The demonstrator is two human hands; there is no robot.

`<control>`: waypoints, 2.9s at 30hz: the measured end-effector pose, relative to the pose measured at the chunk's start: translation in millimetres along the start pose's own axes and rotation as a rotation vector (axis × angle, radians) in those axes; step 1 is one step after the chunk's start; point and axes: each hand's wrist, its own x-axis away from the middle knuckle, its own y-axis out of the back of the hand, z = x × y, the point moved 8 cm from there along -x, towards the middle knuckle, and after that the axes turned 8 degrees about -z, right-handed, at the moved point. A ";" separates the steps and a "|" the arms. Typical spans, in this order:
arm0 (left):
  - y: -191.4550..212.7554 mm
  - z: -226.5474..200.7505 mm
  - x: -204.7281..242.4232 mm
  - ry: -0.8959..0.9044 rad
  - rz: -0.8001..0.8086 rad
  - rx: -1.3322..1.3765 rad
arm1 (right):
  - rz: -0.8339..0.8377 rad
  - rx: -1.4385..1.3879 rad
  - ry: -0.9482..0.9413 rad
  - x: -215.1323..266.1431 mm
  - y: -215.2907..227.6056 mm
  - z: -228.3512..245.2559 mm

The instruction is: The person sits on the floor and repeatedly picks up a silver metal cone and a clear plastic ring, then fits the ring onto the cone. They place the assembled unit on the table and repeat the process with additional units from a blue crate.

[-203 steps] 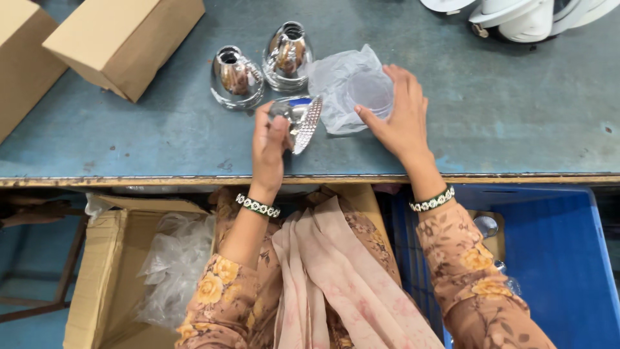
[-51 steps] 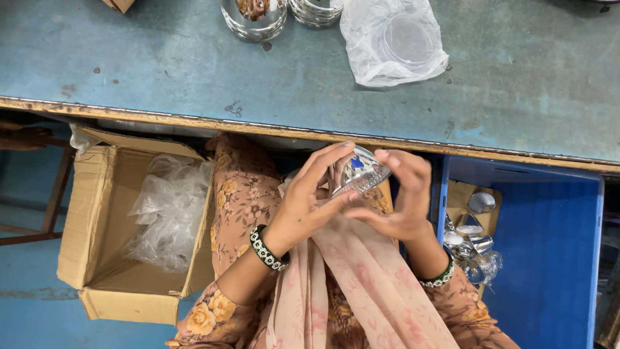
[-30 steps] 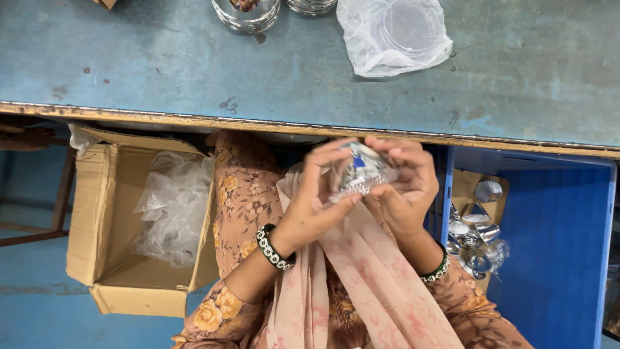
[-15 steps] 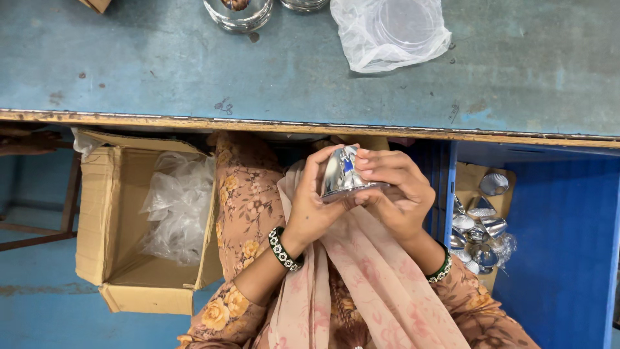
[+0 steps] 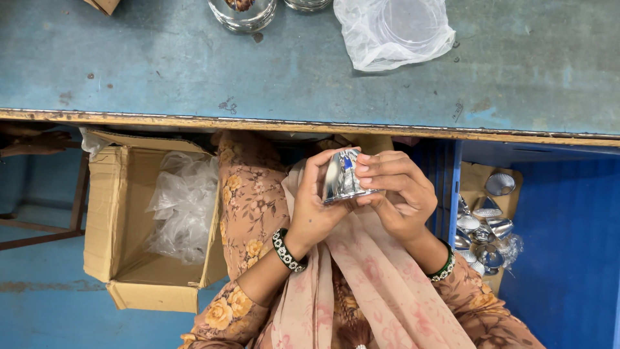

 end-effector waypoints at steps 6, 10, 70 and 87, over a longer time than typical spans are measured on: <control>1.9 0.7 1.8 0.025 -0.016 0.002 | -0.019 -0.011 0.022 0.9 -1.2 -2.3; 3.0 5.7 4.1 0.097 -0.028 0.020 | -0.017 0.016 0.032 3.2 -0.1 -3.3; -66.8 16.2 10.1 -0.011 0.666 -0.820 | 0.231 1.056 -1.214 358.2 361.1 -228.1; 0.8 -5.9 0.6 0.082 0.366 -0.451 | -0.586 0.474 -0.103 86.0 273.4 -89.8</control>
